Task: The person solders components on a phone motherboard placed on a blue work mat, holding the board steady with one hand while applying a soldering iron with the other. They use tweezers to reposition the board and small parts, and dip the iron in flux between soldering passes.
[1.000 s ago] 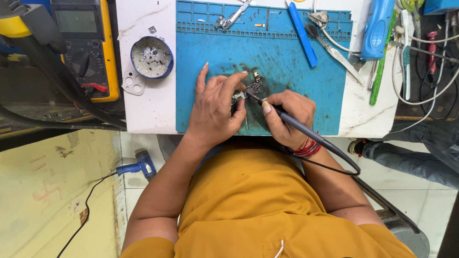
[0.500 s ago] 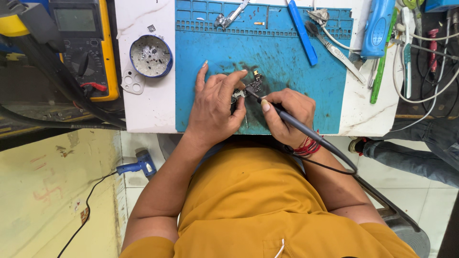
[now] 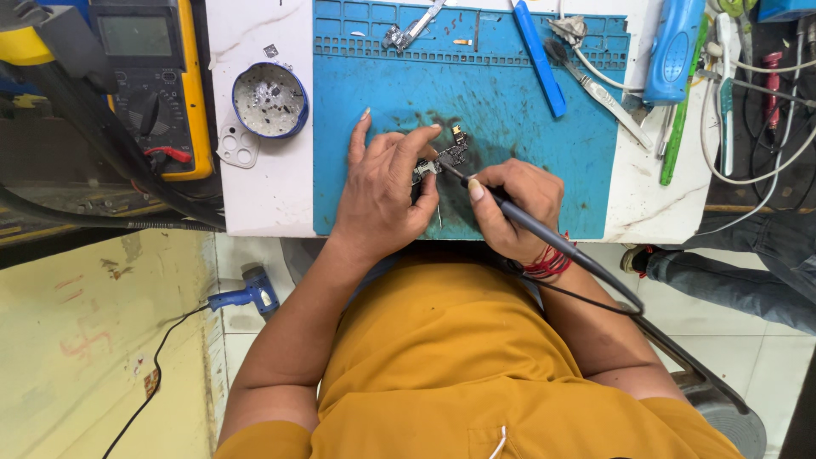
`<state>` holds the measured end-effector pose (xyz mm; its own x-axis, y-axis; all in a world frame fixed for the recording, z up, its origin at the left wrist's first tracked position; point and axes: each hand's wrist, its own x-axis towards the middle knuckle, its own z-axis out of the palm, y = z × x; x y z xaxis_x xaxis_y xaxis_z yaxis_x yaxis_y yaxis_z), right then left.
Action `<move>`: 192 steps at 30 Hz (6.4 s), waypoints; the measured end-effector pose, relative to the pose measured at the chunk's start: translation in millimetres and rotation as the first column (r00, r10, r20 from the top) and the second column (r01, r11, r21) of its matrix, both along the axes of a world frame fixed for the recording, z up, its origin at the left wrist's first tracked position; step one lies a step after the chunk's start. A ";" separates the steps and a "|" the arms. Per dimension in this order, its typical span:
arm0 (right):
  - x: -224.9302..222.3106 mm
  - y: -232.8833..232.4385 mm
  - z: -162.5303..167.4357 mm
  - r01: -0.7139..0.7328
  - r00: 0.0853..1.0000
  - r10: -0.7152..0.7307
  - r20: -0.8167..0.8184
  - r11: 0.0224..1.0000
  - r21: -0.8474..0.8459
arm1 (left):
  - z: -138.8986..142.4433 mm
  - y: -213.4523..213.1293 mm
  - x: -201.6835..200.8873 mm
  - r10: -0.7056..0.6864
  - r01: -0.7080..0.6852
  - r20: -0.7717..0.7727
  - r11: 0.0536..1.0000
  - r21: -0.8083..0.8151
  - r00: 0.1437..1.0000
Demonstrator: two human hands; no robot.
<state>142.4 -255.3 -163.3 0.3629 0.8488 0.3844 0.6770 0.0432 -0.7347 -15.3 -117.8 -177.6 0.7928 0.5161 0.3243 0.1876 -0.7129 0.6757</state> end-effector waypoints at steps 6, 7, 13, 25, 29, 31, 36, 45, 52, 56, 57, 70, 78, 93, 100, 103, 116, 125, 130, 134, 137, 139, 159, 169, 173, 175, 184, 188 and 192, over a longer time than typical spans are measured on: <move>-4.7 2.3 -0.1 0.027 0.999 -0.027 0.024 1.000 -0.002 | -0.3 2.2 -1.5 0.002 -0.002 -0.004 1.000 0.006 1.000; -4.6 2.8 -0.1 0.049 0.998 -0.049 0.026 0.999 0.003 | -0.4 2.7 -1.1 0.002 -0.002 -0.004 1.000 0.005 1.000; -5.5 4.3 -0.8 0.016 0.999 -0.017 0.040 1.000 0.011 | -0.4 4.5 -1.8 -0.001 0.001 -0.003 1.000 0.009 1.000; -8.5 5.2 -0.2 0.019 0.998 -0.020 0.052 1.000 0.018 | -0.1 5.6 -2.3 0.005 -0.005 -0.018 1.000 0.006 1.000; -10.4 5.9 -0.8 0.108 0.991 -0.110 0.078 0.994 0.026 | 0.2 5.6 -2.2 0.004 -0.004 -0.013 1.000 0.009 1.000; -10.0 5.4 -0.6 0.089 0.994 -0.090 0.066 0.996 0.021 | 0.3 5.7 -2.3 0.003 -0.003 -0.014 1.000 0.008 1.000; -9.0 5.8 -1.6 0.068 0.994 -0.069 0.080 0.998 0.017 | 0.2 7.1 -2.5 0.001 -0.001 -0.015 1.000 0.004 1.000; -10.0 6.5 -0.5 0.072 0.995 -0.073 0.075 0.997 0.024 | 0.2 6.8 -2.4 -0.002 0.002 -0.006 1.000 0.011 1.000; -9.5 7.8 -0.6 0.074 0.995 -0.075 0.070 0.997 0.018 | 0.2 7.6 -2.4 -0.002 0.002 -0.006 1.000 0.010 1.000; -9.6 7.7 0.6 0.070 0.995 -0.071 0.064 0.997 0.025 | 0.5 8.1 -2.0 0.000 0.000 -0.017 1.000 0.012 1.000; -9.9 7.3 0.9 0.070 0.995 -0.071 0.066 0.997 0.024 | 0.5 7.5 -2.5 0.000 0.000 -0.015 1.000 0.013 1.000; -10.0 8.7 1.4 0.089 0.994 -0.090 0.067 0.996 0.010 | 1.3 9.1 -2.0 -0.001 0.001 -0.007 1.000 0.011 1.000; -9.5 10.3 1.9 0.091 0.994 -0.092 0.066 0.996 0.017 | 1.8 10.0 -1.3 -0.002 0.002 -0.003 1.000 0.012 1.000; -6.3 1.1 -18.4 0.202 0.977 -0.210 0.037 0.968 0.151 | 0.0 6.0 -1.5 0.018 -0.018 0.001 1.000 0.025 1.000; -4.5 -3.8 -17.9 0.146 0.989 -0.148 0.007 0.985 0.090 | -0.1 5.7 -1.0 0.013 -0.013 -0.003 0.999 0.030 1.000; -3.5 -3.4 -16.7 0.124 0.992 -0.126 0.013 0.989 0.074 | -0.9 6.4 0.6 0.010 -0.010 0.000 1.000 0.029 1.000; -6.8 1.9 -6.6 0.099 0.993 -0.101 0.054 0.994 0.039 | -1.4 5.8 0.4 0.004 -0.004 -0.005 1.000 0.020 1.000; -8.9 4.2 -3.7 0.088 0.995 -0.089 0.053 0.996 0.033 | -1.7 5.9 -0.8 -0.002 0.002 -0.001 1.000 0.019 1.000; -8.0 4.1 -3.2 0.093 0.994 -0.094 0.050 0.995 0.028 | -1.1 5.6 0.1 0.002 -0.002 -0.001 1.000 0.016 1.000; -7.6 4.2 -3.2 0.096 0.994 -0.097 0.058 0.995 0.028 | -0.6 5.9 0.4 0.006 -0.006 -0.004 1.000 0.021 1.000; -6.6 4.4 -2.7 0.088 0.994 -0.090 0.060 0.996 0.033 | -0.4 5.6 1.2 0.008 -0.008 -0.003 1.000 0.023 1.000; -6.1 4.7 -2.5 0.087 0.994 -0.089 0.060 0.996 0.026 | -0.4 6.6 0.9 0.007 -0.007 -0.002 1.000 0.023 1.000; -7.1 4.6 -2.1 0.076 0.995 -0.079 0.067 0.996 0.046 | -2.0 5.3 0.5 0.010 -0.010 -0.002 1.000 0.025 1.000; -6.8 3.9 -2.3 0.075 0.995 -0.077 0.069 0.997 0.030 | -1.7 4.4 0.8 0.012 -0.012 -0.005 1.000 0.021 1.000; -7.8 4.3 -4.0 0.098 0.992 -0.102 0.071 0.994 0.050 | -2.1 4.9 -0.1 0.010 -0.010 0.001 1.000 0.023 1.000; -7.5 3.6 -4.0 0.104 0.992 -0.106 0.065 0.994 0.037 | -2.4 4.7 0.4 0.008 -0.008 0.002 1.000 0.022 1.000; -8.2 4.2 -4.2 0.086 0.993 -0.089 0.081 0.995 0.041 | -3.8 5.1 -0.3 0.009 -0.009 -0.001 1.000 0.026 1.000; -9.5 3.4 -3.7 0.101 0.990 -0.103 0.093 0.994 0.034 | -4.1 4.5 -0.7 0.009 -0.009 0.001 1.000 0.024 1.000; -9.2 3.6 -3.9 0.088 0.993 -0.091 0.069 0.995 0.054 | -3.8 4.2 -0.8 0.008 -0.008 0.003 1.000 0.024 1.000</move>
<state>133.2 -251.7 -167.2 0.4066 0.7929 0.4538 0.7304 0.0162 -0.6828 -16.0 -113.6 -181.5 0.7878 0.5145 0.3385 0.1916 -0.7271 0.6592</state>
